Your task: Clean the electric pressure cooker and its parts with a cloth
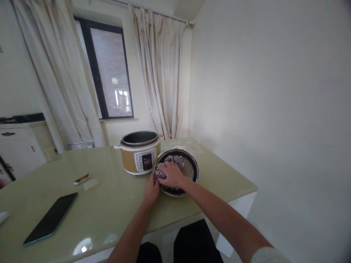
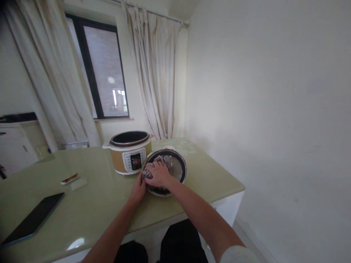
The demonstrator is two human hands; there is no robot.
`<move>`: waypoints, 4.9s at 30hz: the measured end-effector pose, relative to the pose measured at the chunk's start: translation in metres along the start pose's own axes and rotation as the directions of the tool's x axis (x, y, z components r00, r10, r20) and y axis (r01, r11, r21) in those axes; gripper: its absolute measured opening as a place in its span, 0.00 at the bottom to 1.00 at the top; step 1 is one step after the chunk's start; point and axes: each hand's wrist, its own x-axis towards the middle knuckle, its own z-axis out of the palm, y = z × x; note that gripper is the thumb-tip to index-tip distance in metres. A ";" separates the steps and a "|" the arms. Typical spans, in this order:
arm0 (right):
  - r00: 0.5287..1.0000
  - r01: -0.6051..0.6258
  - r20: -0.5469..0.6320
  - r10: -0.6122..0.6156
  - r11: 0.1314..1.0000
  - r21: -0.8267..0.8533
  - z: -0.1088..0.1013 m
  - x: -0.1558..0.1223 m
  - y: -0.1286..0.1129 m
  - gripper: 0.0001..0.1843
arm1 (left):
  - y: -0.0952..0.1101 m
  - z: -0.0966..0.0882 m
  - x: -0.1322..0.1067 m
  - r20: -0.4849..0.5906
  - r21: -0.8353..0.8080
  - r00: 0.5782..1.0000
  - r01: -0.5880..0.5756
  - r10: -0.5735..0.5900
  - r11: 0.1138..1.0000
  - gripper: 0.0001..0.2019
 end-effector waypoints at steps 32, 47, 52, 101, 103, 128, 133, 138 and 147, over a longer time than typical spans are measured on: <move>0.963 0.072 0.267 -0.044 0.993 -0.098 -0.055 -0.043 0.073 0.30 | 0.010 0.003 -0.002 0.026 -0.099 0.997 -0.068 0.071 0.993 0.28; 0.971 0.212 0.111 -0.211 0.977 0.002 -0.014 -0.013 0.021 0.27 | 0.000 0.002 -0.002 0.027 -0.099 0.997 -0.071 0.074 0.993 0.27; 0.962 0.190 0.194 -0.193 0.981 0.034 -0.037 -0.048 0.054 0.28 | 0.005 0.004 -0.003 0.022 -0.097 0.996 -0.087 0.089 0.992 0.27; 0.941 -0.091 -0.263 0.211 0.909 0.406 -0.003 0.020 0.020 0.34 | 0.005 -0.003 -0.001 0.050 -0.231 0.996 0.082 -0.073 0.970 0.31; 0.974 0.026 -0.210 0.079 0.889 0.458 -0.003 0.017 0.018 0.35 | 0.006 -0.003 -0.002 0.041 -0.261 0.994 0.112 -0.105 0.959 0.31; 0.715 0.284 0.503 -0.485 0.860 0.425 -0.068 -0.039 0.052 0.27 | 0.022 0.000 -0.003 -0.017 -0.191 1.000 0.008 -0.011 0.982 0.29; 0.728 0.260 0.541 -0.422 0.899 0.352 -0.068 -0.038 0.051 0.25 | 0.030 -0.001 -0.004 0.002 -0.248 1.000 0.027 -0.028 0.968 0.30; 0.859 0.237 0.328 -0.393 0.873 0.426 -0.044 -0.021 0.034 0.27 | 0.041 -0.010 -0.007 0.074 -0.335 0.994 0.098 -0.078 0.937 0.37; 0.994 0.067 -0.108 -0.009 0.833 0.549 -0.013 0.009 0.018 0.26 | 0.033 -0.010 -0.007 0.209 -0.466 0.956 0.283 -0.207 0.838 0.54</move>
